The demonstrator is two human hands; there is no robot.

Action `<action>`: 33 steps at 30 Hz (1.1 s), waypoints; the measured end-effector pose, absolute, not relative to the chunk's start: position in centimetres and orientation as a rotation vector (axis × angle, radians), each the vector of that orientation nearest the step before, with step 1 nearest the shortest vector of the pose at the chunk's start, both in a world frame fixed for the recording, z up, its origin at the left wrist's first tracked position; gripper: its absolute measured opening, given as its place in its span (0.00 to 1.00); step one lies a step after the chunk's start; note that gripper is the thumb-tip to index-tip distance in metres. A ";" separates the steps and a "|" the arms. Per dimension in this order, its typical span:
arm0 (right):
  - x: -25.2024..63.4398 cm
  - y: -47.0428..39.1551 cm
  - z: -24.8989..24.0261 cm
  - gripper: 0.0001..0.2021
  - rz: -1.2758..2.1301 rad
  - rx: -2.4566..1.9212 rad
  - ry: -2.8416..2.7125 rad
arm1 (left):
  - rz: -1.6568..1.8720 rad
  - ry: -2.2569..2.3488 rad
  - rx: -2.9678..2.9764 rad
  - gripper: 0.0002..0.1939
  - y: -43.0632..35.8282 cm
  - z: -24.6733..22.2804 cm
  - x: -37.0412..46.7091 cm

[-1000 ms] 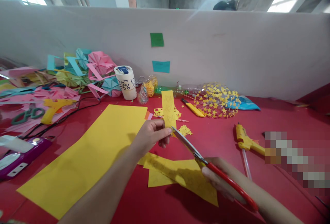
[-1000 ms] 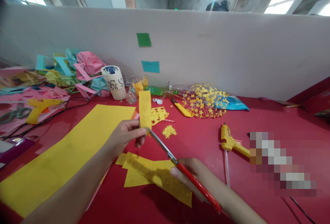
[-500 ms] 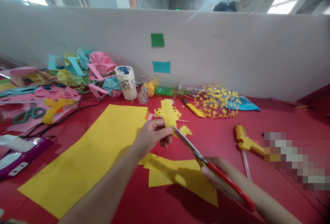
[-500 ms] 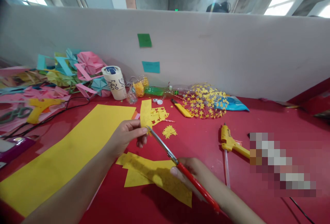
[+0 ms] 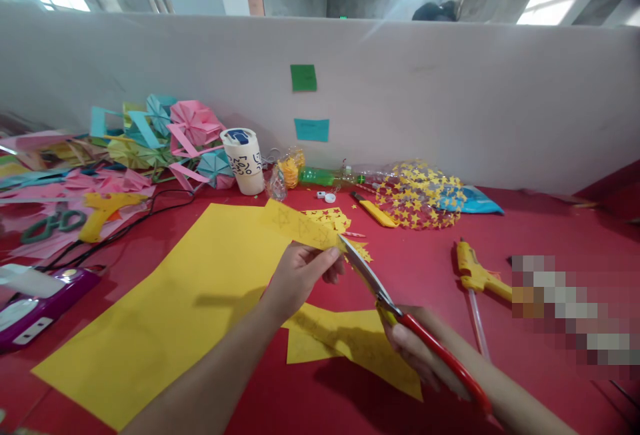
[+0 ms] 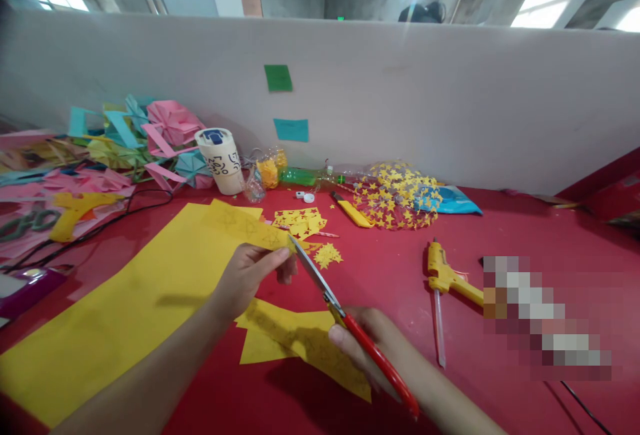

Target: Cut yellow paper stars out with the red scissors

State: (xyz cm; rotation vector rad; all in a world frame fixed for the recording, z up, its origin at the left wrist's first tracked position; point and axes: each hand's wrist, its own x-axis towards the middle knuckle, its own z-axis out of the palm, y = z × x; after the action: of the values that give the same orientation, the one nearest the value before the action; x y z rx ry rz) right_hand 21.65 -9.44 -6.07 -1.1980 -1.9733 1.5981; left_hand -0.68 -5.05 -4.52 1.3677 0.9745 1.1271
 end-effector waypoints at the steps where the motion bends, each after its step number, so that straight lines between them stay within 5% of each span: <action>1: 21.6 -9.5 -6.0 0.24 1.596 -1.185 -1.978 | 1.128 0.971 1.366 0.15 -5.1 -4.5 -0.6; 16: 20.8 -9.8 -7.8 0.31 1.727 -1.302 -1.686 | 1.105 0.911 1.252 0.15 -4.7 -4.9 -0.7; 33: 21.2 -9.8 -6.2 0.26 1.612 -1.347 -1.858 | 1.096 0.894 1.231 0.15 -4.6 -5.1 -1.0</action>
State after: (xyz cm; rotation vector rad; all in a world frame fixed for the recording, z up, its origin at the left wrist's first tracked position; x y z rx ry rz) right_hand 21.23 -9.81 -6.24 -1.3467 -1.8580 1.6124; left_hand -1.04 -4.61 -5.12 1.2309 0.8938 1.0961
